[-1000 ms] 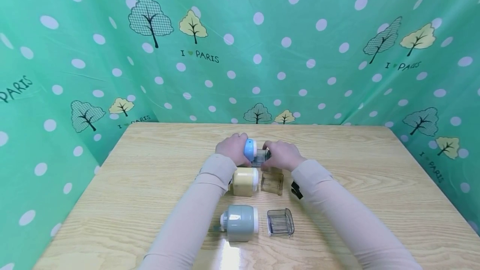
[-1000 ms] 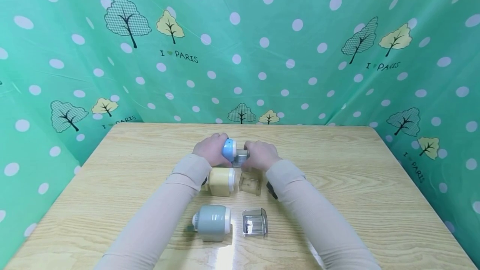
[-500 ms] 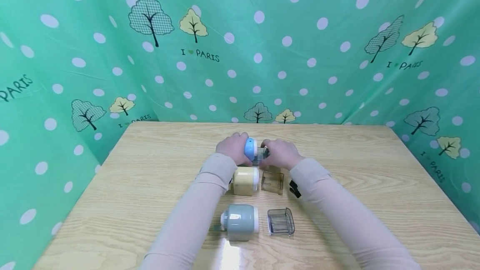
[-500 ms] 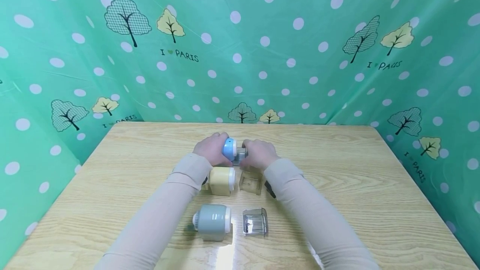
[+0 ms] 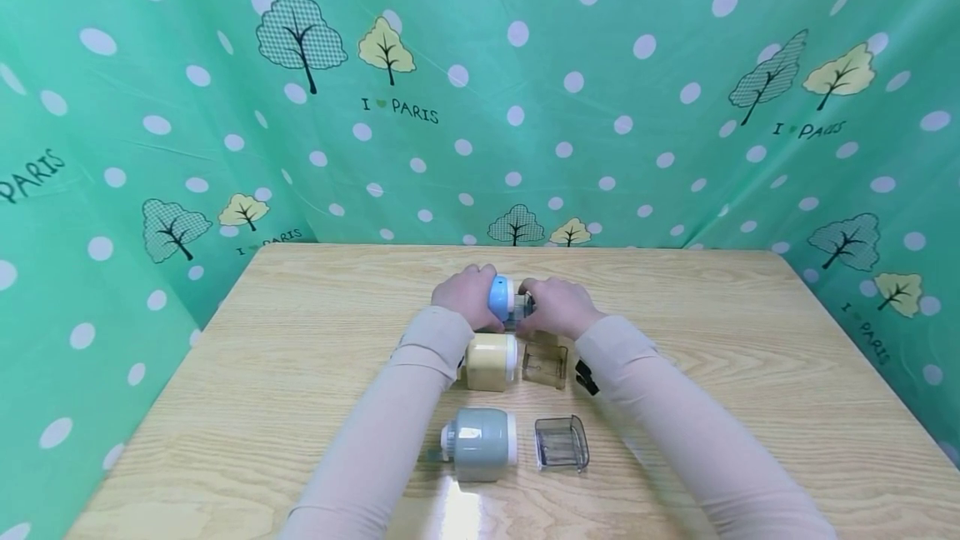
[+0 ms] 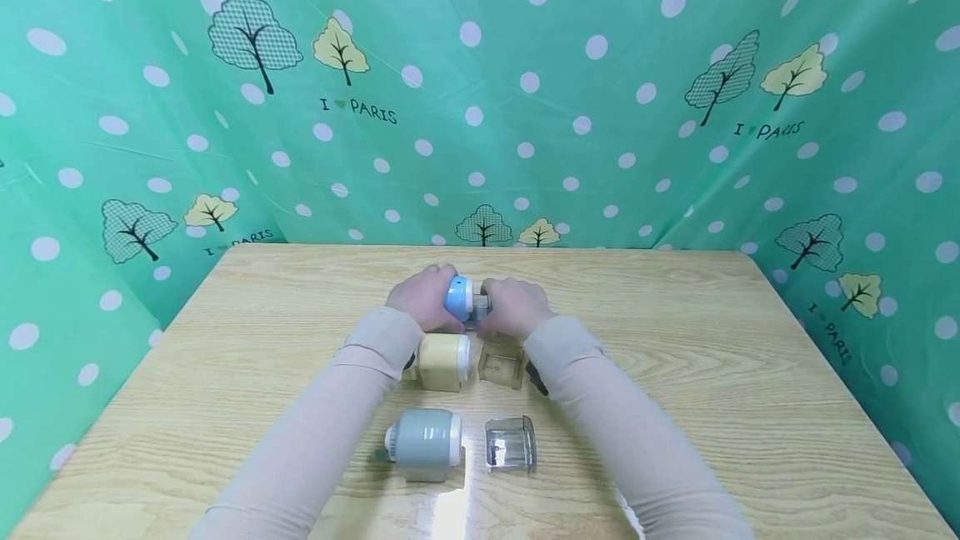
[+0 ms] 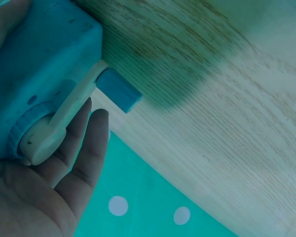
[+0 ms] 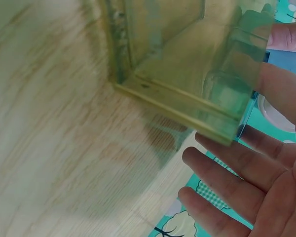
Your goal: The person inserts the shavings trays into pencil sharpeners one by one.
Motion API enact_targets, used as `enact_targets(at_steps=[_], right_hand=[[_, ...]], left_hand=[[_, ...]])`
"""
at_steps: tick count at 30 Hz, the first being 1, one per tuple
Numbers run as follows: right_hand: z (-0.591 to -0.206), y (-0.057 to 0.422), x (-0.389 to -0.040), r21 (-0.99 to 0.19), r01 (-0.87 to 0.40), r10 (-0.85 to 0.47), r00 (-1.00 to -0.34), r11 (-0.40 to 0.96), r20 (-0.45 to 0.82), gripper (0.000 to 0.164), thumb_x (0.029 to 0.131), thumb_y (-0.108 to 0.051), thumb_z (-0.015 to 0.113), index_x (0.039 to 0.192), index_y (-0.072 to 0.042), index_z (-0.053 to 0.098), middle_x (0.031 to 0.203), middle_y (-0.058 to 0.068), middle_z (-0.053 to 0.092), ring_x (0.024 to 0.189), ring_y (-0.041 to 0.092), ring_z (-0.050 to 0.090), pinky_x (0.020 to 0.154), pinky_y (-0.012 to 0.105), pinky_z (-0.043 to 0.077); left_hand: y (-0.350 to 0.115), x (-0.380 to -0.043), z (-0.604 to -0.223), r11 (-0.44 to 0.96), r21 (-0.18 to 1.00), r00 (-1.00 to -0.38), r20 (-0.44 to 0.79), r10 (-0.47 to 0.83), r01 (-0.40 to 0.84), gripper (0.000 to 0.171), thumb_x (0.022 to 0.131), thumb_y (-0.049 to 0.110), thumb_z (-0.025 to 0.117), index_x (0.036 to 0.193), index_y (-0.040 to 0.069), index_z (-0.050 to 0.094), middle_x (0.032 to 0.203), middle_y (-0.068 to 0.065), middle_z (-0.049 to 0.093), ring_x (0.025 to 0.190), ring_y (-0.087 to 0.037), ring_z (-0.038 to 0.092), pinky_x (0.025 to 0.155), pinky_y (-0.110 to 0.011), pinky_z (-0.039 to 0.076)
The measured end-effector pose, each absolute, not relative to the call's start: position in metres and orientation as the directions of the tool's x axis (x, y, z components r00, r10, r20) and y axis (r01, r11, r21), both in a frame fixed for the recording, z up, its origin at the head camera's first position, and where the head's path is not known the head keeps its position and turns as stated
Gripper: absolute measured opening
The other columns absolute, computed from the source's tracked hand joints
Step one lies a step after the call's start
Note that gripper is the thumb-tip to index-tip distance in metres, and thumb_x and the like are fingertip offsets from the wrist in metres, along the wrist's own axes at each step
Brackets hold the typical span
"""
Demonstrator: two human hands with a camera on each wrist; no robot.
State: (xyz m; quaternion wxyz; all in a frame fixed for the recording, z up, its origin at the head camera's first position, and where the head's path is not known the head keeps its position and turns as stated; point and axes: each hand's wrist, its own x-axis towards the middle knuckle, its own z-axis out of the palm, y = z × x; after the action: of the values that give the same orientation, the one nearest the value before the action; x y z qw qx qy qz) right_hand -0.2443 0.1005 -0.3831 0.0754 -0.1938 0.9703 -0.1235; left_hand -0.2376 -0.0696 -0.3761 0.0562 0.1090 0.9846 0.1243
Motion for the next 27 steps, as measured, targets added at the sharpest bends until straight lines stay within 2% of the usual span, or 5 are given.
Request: enact_targets(at_steps=[7, 14, 21, 27], right_hand=[[-0.3840, 0.0974, -0.2446, -0.258, -0.355, -0.391, -0.914, 0.898, -0.103, 0.068, 0.071, -0.040, 0.083, 0.129, -0.009, 0.066, 0.106, 0.008, 0.074, 0.088, 0.024, 0.066, 0.076, 0.048, 0.055], [-0.3844, 0.0949, -0.2445, -0.256, -0.362, -0.398, -0.911, 0.897, -0.109, 0.066, 0.073, -0.039, 0.082, 0.129, -0.009, 0.066, 0.103, 0.008, 0.074, 0.082, 0.022, 0.065, 0.072, 0.046, 0.056], [-0.3853, 0.0921, -0.2447, -0.244, -0.364, -0.396, -0.913, 0.899, -0.098, 0.066, 0.074, -0.041, 0.081, 0.129, -0.009, 0.066, 0.105, 0.008, 0.074, 0.085, 0.022, 0.066, 0.073, 0.045, 0.056], [-0.3858, 0.0907, -0.2453, -0.255, -0.368, -0.401, -0.911, 0.894, -0.093, 0.060, 0.074, -0.041, 0.082, 0.122, -0.009, 0.067, 0.100, 0.006, 0.073, 0.081, 0.020, 0.065, 0.072, 0.044, 0.056]], left_hand=[[-0.0702, -0.2386, -0.3784, 0.947, 0.251, -0.971, -0.082, 0.226, 0.200, 0.079, 0.063, 0.040, 0.090, 0.129, 0.012, 0.057, 0.110, -0.008, 0.062, 0.087, -0.023, 0.063, 0.072, -0.041, 0.056], [-0.0714, -0.2394, -0.3805, 0.945, 0.260, -0.971, -0.081, 0.225, 0.197, 0.078, 0.063, 0.039, 0.090, 0.129, 0.012, 0.057, 0.109, -0.008, 0.062, 0.087, -0.023, 0.063, 0.074, -0.041, 0.056], [-0.0707, -0.2385, -0.3792, 0.944, 0.265, -0.970, -0.086, 0.226, 0.196, 0.079, 0.064, 0.039, 0.090, 0.131, 0.012, 0.057, 0.112, -0.008, 0.062, 0.091, -0.024, 0.064, 0.077, -0.042, 0.056], [-0.0698, -0.2387, -0.3781, 0.942, 0.271, -0.970, -0.085, 0.227, 0.196, 0.079, 0.064, 0.038, 0.090, 0.131, 0.012, 0.057, 0.113, -0.009, 0.062, 0.091, -0.025, 0.064, 0.077, -0.043, 0.056]])
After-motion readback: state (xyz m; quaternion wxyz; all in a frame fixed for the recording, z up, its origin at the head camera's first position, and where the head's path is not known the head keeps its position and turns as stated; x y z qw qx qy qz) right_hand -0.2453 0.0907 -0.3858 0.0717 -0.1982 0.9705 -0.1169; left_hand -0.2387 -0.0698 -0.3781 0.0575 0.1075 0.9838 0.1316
